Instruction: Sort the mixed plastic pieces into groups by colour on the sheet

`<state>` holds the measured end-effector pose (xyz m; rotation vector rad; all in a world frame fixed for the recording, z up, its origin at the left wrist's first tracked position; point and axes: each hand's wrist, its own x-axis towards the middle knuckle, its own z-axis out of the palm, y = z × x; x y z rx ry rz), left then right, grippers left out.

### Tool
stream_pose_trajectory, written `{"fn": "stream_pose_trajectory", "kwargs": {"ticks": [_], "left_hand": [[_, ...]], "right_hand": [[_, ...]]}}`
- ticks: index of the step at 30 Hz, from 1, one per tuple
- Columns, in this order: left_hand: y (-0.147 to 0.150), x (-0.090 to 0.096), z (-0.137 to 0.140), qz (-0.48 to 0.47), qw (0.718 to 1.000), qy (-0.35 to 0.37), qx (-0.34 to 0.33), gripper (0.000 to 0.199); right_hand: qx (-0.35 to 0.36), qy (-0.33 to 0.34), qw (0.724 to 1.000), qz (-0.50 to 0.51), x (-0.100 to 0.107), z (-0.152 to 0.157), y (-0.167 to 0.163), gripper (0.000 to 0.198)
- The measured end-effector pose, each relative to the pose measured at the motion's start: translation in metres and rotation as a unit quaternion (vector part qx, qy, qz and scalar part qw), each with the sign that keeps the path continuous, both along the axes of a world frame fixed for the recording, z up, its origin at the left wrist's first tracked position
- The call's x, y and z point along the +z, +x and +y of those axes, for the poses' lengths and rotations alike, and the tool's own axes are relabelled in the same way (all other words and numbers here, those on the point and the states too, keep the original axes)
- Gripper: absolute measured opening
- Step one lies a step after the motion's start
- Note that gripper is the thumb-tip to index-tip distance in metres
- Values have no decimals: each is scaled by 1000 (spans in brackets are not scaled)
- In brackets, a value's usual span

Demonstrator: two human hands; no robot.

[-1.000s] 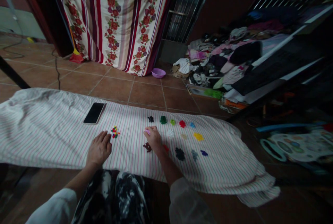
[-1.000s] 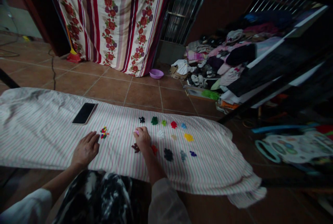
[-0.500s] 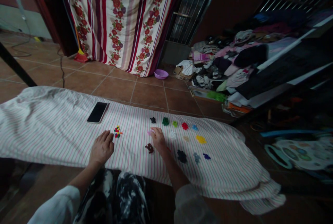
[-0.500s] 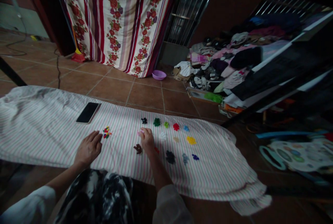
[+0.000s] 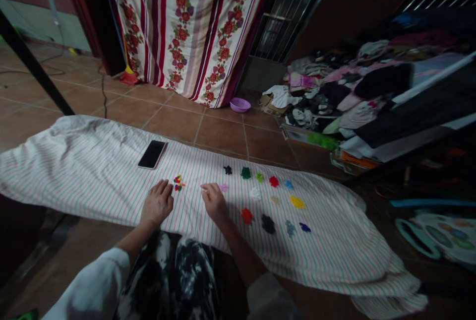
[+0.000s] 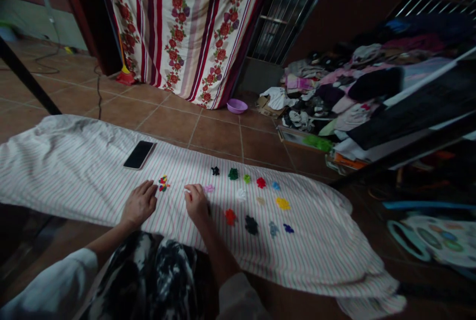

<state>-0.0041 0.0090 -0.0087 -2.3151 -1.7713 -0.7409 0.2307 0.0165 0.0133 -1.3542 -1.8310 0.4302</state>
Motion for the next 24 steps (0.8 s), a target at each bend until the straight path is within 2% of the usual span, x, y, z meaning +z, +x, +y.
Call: {"fn": "stream_pose_trajectory", "kwargs": {"ticks": [5, 9, 14, 24], "left_hand": [[0, -1, 0, -3, 1000, -6, 5, 36], [2, 4, -1, -3, 1000, -25, 7, 37], [4, 9, -2, -15, 998, -56, 11, 39], [4, 12, -3, -13, 998, -64, 10, 38]], "right_hand": [[32, -52, 996, -65, -2, 5, -45, 25], [5, -60, 995, -85, -8, 17, -66, 27], [-54, -79, 991, -95, -21, 28, -76, 25], [-71, -74, 986, -134, -22, 26, -78, 17]]}}
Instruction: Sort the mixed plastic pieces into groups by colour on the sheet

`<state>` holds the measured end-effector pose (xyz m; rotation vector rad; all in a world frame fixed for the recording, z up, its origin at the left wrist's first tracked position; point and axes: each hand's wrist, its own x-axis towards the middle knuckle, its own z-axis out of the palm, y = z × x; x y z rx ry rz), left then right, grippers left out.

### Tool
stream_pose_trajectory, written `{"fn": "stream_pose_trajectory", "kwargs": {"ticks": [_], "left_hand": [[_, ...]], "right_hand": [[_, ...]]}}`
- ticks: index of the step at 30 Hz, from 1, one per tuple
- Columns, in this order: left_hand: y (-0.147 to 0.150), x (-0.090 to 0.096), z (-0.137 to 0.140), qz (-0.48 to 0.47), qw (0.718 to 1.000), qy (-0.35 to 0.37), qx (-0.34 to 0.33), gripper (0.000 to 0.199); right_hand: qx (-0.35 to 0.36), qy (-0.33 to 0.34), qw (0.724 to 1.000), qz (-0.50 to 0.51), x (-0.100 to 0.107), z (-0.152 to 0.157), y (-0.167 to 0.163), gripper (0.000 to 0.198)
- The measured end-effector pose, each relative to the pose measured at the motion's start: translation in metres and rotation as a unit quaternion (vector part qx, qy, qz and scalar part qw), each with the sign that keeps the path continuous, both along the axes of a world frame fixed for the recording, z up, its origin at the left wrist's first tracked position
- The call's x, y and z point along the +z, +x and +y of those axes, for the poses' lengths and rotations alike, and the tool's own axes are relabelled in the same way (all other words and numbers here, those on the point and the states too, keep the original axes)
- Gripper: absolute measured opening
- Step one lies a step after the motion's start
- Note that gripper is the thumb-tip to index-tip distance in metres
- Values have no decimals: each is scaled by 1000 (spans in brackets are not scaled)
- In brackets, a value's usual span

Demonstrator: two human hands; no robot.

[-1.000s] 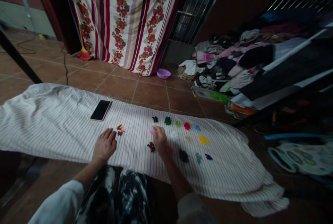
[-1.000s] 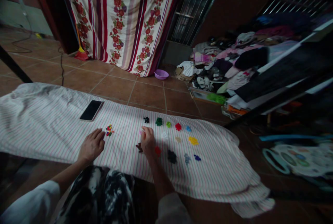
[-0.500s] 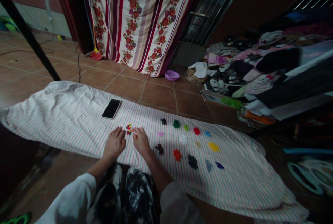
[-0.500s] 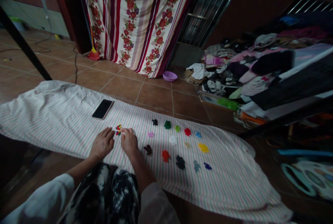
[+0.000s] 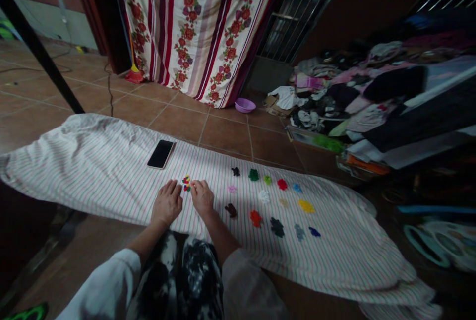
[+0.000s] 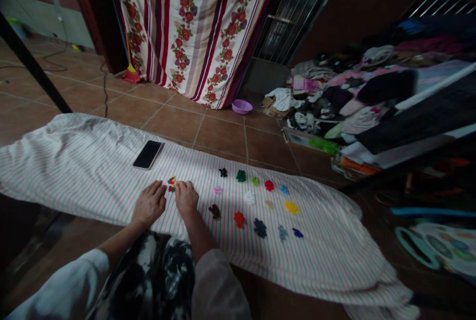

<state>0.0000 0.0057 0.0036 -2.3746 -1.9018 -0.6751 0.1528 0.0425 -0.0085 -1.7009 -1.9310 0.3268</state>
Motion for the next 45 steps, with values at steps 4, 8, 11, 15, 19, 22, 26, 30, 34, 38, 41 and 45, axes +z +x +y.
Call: {"fn": "stream_pose_trajectory", "kwargs": {"ticks": [4, 8, 11, 15, 19, 22, 26, 30, 34, 38, 41, 45], "left_hand": [[-1, -3, 1, -4, 1000, 10, -1, 38], [-1, -5, 1, -21, 1000, 9, 1, 38], [-1, -4, 0, -24, 1000, 13, 4, 38], [-3, -2, -2, -13, 1000, 10, -6, 42], [-3, -6, -8, 12, 1000, -4, -17, 50], [-2, -11, -15, 29, 999, -19, -17, 60], [-4, -14, -25, 39, 998, -38, -12, 63], [-7, -13, -35, 52, 997, -47, -19, 62], [-7, -7, -44, 78, 992, -97, -16, 64], [1, 4, -49, 107, 985, -132, 9, 61], [6, 12, -55, 136, 982, -126, 18, 58], [7, 19, -65, 170, 977, -131, 12, 58]], "right_hand": [[-10, 10, 1000, 7, -1, 0, 0, 16], [-13, 9, 999, 44, -1, 2, 2, 17], [1, -7, 995, 103, 4, -3, 9, 19], [26, -12, 987, 159, 13, -25, 25, 19], [-4, 24, 979, 200, 18, -56, 53, 18], [-57, 51, 970, 230, 14, -78, 79, 19], [-124, 71, 950, 279, 8, -100, 114, 21], [-183, 97, 939, 275, 4, -110, 142, 22], [-214, 125, 935, 252, -1, -119, 164, 24], [-248, 125, 943, 181, -7, -130, 182, 22], [-278, 99, 946, 136, -9, -135, 191, 21], [-290, 79, 948, 104, -6, -132, 197, 22]]}}
